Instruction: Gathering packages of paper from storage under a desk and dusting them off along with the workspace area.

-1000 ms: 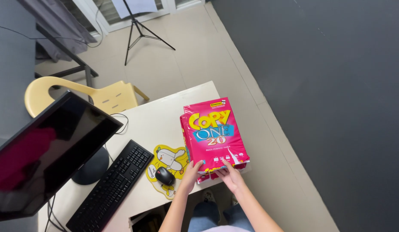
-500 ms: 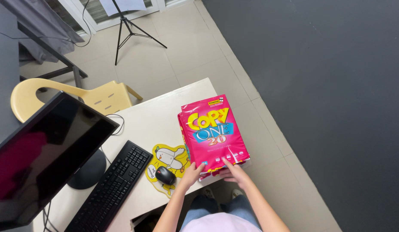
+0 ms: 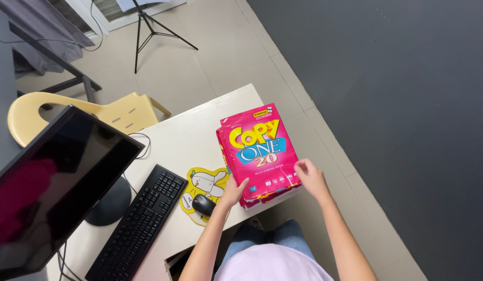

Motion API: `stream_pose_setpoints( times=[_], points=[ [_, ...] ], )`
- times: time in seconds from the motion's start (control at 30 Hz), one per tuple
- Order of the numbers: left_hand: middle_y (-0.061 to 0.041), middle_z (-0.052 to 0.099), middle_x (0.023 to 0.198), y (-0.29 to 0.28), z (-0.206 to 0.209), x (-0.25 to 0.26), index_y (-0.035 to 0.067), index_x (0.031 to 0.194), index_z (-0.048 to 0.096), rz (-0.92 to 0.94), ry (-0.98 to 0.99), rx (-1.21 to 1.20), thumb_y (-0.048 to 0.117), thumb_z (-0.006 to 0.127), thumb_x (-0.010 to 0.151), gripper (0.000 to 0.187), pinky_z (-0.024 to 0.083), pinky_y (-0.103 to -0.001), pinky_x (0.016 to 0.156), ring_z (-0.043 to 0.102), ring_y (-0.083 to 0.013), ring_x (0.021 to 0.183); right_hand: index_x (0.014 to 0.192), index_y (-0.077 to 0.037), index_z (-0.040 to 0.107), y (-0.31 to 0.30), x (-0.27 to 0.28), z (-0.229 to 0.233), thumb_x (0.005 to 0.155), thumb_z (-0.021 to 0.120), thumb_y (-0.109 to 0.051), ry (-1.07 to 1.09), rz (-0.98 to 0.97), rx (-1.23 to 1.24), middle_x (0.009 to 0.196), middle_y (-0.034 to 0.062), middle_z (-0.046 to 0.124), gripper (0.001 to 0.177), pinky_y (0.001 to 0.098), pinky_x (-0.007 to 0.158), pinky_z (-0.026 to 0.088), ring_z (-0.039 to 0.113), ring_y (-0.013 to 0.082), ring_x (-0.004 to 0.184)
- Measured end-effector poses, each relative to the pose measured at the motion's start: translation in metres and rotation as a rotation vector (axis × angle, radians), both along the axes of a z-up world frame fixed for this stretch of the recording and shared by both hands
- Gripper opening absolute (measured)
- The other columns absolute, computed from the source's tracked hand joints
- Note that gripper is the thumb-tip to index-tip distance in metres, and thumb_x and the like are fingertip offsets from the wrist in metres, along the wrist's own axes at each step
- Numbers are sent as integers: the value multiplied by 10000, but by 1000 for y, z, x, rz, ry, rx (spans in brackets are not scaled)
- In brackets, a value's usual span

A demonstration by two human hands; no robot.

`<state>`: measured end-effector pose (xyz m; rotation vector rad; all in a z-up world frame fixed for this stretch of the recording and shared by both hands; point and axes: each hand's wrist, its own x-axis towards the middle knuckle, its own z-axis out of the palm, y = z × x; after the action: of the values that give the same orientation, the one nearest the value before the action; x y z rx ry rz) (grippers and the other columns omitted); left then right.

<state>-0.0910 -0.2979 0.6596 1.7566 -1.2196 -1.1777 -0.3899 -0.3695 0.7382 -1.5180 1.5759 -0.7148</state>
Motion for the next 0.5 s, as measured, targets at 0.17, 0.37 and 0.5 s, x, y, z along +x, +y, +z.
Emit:
stream_pose_setpoints(
  times=[0.17,0.37,0.5],
  points=[
    [-307,584,1371,-12,-31,-16,-134,1474,260,72,-2,77,455,703,950,904,466,-398,1066,594,-372,1278,1352,14,507,-51,-13,-101,947,725,-392,138,3,-104,1315,247,611,613,417,1003,496,607,317,1192],
    [-308,575,1393,-9,-1,-22,-122,1547,128,118,-13,203,452,688,922,1018,482,-369,1051,608,-360,1280,1451,-79,468,-44,15,-73,909,704,-428,-114,35,217,1321,177,679,687,389,1008,512,665,266,1210],
    [-293,576,1387,-2,14,-23,-112,1567,35,84,34,238,398,674,939,1031,502,-355,1033,625,-328,1253,1446,-114,482,-38,16,-52,880,726,-400,-37,69,216,1219,163,735,680,403,928,570,736,280,1100]
  ],
)
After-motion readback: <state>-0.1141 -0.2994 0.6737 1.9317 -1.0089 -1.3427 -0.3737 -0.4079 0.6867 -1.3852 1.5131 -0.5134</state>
